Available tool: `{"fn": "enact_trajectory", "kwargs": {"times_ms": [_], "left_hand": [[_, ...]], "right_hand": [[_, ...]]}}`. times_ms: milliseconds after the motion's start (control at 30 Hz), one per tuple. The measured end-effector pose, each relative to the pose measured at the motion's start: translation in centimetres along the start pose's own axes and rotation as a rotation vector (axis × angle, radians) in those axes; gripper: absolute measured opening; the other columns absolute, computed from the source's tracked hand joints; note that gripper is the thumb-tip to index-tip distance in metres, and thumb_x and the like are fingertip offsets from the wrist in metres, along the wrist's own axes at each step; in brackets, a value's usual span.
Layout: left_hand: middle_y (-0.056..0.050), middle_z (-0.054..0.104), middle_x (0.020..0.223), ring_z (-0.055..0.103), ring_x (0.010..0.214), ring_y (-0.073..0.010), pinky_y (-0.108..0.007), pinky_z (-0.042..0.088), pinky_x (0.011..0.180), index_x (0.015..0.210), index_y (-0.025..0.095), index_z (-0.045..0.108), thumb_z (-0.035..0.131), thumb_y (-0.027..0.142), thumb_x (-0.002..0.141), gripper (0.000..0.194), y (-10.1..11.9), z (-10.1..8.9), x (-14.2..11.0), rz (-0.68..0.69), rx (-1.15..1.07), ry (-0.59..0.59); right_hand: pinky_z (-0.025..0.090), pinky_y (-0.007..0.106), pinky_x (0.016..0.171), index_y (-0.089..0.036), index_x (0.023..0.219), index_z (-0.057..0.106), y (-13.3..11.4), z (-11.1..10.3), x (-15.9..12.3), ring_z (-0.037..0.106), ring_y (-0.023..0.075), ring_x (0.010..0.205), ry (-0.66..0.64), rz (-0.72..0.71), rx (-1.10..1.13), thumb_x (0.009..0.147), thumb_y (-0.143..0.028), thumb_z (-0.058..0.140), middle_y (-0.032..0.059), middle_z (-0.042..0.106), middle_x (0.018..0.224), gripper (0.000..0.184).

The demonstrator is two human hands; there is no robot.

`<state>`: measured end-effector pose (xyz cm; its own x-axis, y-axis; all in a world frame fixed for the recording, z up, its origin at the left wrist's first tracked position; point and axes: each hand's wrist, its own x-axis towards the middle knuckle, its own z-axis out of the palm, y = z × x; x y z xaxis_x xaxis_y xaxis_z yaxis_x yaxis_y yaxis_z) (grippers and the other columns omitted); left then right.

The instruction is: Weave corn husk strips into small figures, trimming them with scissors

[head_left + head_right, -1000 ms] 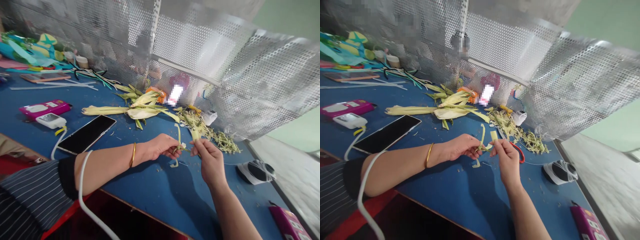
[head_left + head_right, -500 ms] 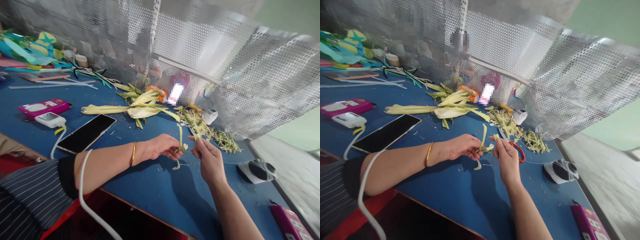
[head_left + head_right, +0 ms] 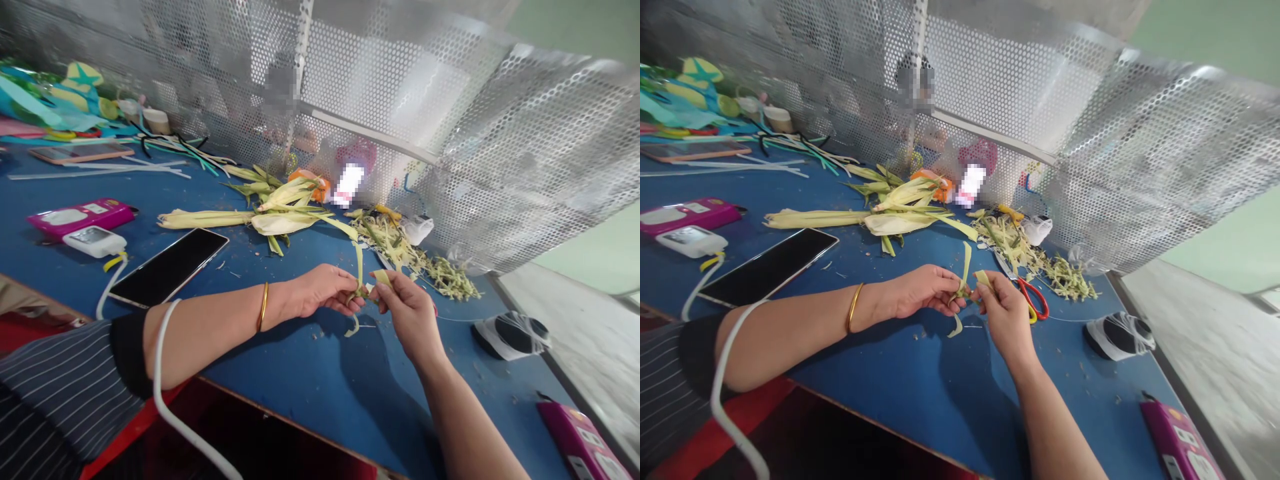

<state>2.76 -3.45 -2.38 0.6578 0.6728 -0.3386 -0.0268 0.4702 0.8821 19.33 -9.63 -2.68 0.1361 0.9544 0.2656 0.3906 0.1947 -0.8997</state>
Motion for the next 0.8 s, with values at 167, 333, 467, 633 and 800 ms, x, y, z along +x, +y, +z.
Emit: {"fn": "enact_trajectory", "kwargs": {"times_ms": [167, 333, 467, 633, 800], "left_hand": [[-0.006, 0.07, 0.069, 0.064, 0.059, -0.0124, -0.026, 0.054, 0.063, 0.078, 0.011, 0.07, 0.069, 0.024, 0.074, 0.013, 0.1, 0.0, -0.1, -0.005, -0.011, 0.0], [-0.005, 0.07, 0.071, 0.065, 0.061, -0.0118, -0.024, 0.054, 0.063, 0.08, 0.011, 0.071, 0.061, 0.021, 0.079, 0.014, 0.1, -0.1, 0.1, -0.02, -0.019, -0.048], [-0.006, 0.07, 0.071, 0.065, 0.06, -0.0121, -0.024, 0.054, 0.062, 0.076, 0.011, 0.07, 0.06, 0.017, 0.077, 0.012, 0.3, -0.1, 0.1, -0.028, -0.037, -0.012], [-0.006, 0.07, 0.071, 0.065, 0.061, -0.0123, -0.024, 0.054, 0.063, 0.074, 0.011, 0.07, 0.064, 0.02, 0.076, 0.011, 0.3, 0.0, 0.0, 0.003, -0.021, -0.033], [-0.008, 0.071, 0.072, 0.066, 0.061, -0.0135, -0.026, 0.054, 0.064, 0.073, 0.011, 0.069, 0.07, 0.023, 0.071, 0.013, 0.0, 0.2, -0.1, 0.024, -0.009, -0.027]], "right_hand": [[0.034, 0.024, 0.047, -0.018, 0.09, 0.068, -0.2, 0.0, -0.3, 0.043, 0.011, 0.05, 0.029, -0.051, -0.1, 0.091, -0.046, 0.052, -0.0042, 0.046, 0.055, 0.033], [0.041, 0.028, 0.056, -0.019, 0.099, 0.075, -0.9, -0.3, -0.6, 0.051, 0.0155, 0.059, 0.092, -0.097, -0.223, 0.094, -0.046, 0.044, -0.0015, 0.047, 0.056, 0.041], [0.043, 0.028, 0.058, -0.02, 0.099, 0.072, -1.1, -0.3, -0.6, 0.053, 0.0144, 0.058, 0.129, -0.116, -0.266, 0.087, -0.036, 0.056, -0.0002, 0.06, 0.066, 0.025], [0.044, 0.027, 0.056, -0.019, 0.078, 0.064, -0.9, 0.2, -0.6, 0.055, 0.0136, 0.056, 0.164, -0.107, -0.222, 0.084, -0.031, 0.059, -0.0014, 0.063, 0.064, 0.014], [0.043, 0.028, 0.06, -0.018, 0.074, 0.067, -0.4, 0.8, -0.5, 0.056, 0.0151, 0.063, 0.196, -0.061, -0.218, 0.08, -0.032, 0.062, 0.001, 0.066, 0.068, 0.016]]}}
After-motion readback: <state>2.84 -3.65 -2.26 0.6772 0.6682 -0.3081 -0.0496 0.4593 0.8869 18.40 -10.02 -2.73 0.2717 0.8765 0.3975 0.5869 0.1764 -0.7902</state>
